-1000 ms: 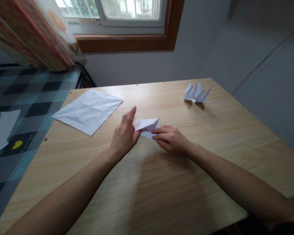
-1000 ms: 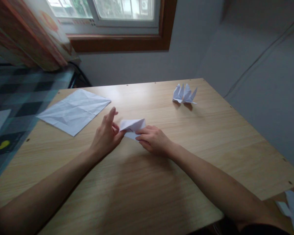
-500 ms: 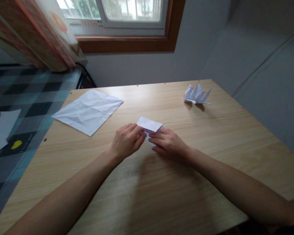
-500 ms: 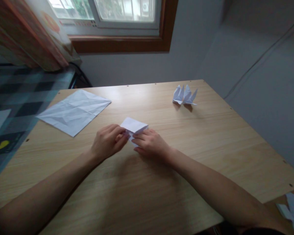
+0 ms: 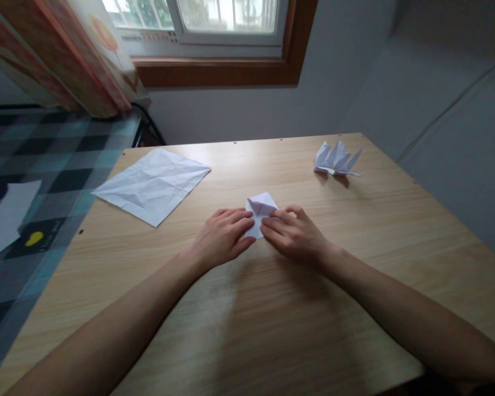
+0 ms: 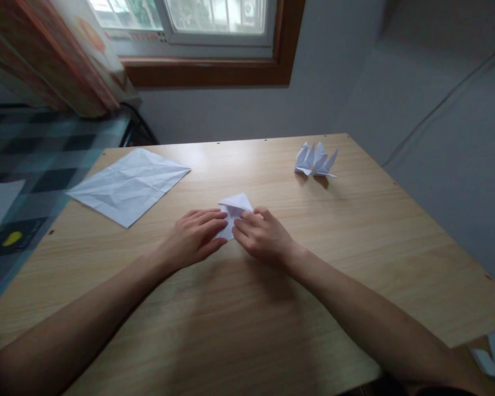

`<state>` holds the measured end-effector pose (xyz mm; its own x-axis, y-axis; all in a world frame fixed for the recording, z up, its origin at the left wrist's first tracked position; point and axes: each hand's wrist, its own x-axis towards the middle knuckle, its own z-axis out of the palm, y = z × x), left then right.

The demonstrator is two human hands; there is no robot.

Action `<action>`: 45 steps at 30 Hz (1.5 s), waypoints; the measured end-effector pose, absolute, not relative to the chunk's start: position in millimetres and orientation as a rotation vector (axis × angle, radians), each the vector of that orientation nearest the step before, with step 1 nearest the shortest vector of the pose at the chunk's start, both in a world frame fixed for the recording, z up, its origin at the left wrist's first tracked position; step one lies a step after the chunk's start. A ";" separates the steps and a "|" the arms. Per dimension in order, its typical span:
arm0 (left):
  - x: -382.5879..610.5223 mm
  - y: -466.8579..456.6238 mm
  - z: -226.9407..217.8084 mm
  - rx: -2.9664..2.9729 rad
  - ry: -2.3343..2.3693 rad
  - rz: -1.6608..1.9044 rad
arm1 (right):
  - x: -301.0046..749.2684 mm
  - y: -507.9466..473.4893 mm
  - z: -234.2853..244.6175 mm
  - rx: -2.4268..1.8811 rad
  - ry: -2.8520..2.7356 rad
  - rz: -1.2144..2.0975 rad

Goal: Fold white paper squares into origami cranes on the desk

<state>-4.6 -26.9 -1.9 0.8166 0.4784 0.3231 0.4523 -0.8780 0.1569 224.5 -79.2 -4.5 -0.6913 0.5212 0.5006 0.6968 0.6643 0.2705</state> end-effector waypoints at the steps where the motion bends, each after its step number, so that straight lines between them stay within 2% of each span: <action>1: -4.8 -26.8 -1.5 2.909 0.732 0.548 | 226.1 -78.4 -4.0 -0.958 -2.516 -0.649; 10: -6.9 -25.8 -4.9 2.912 0.640 0.541 | 227.4 -74.8 -6.5 -1.003 -2.520 -0.611; 19: -5.0 -26.2 -9.9 2.859 0.590 0.734 | 215.9 -69.0 -9.2 -1.121 -2.447 -0.535; 25: -4.6 -26.7 -7.3 2.869 0.586 0.689 | 217.9 -66.7 -11.2 -1.190 -2.400 -0.516; 31: -5.8 -27.0 -8.7 2.918 0.529 0.696 | 226.6 -62.7 -7.6 -1.416 -2.255 -0.492; 38: -5.2 -29.8 -7.4 2.953 0.498 0.665 | 246.7 -45.0 -20.1 -1.740 -2.050 -0.243; 42: -4.1 -31.3 -7.3 2.940 0.452 0.657 | 238.7 -50.5 -14.0 -1.535 -2.034 -0.202; 45: -3.1 -32.2 -5.0 2.944 0.429 0.657 | 223.9 -58.5 -12.4 -1.221 -2.331 -0.095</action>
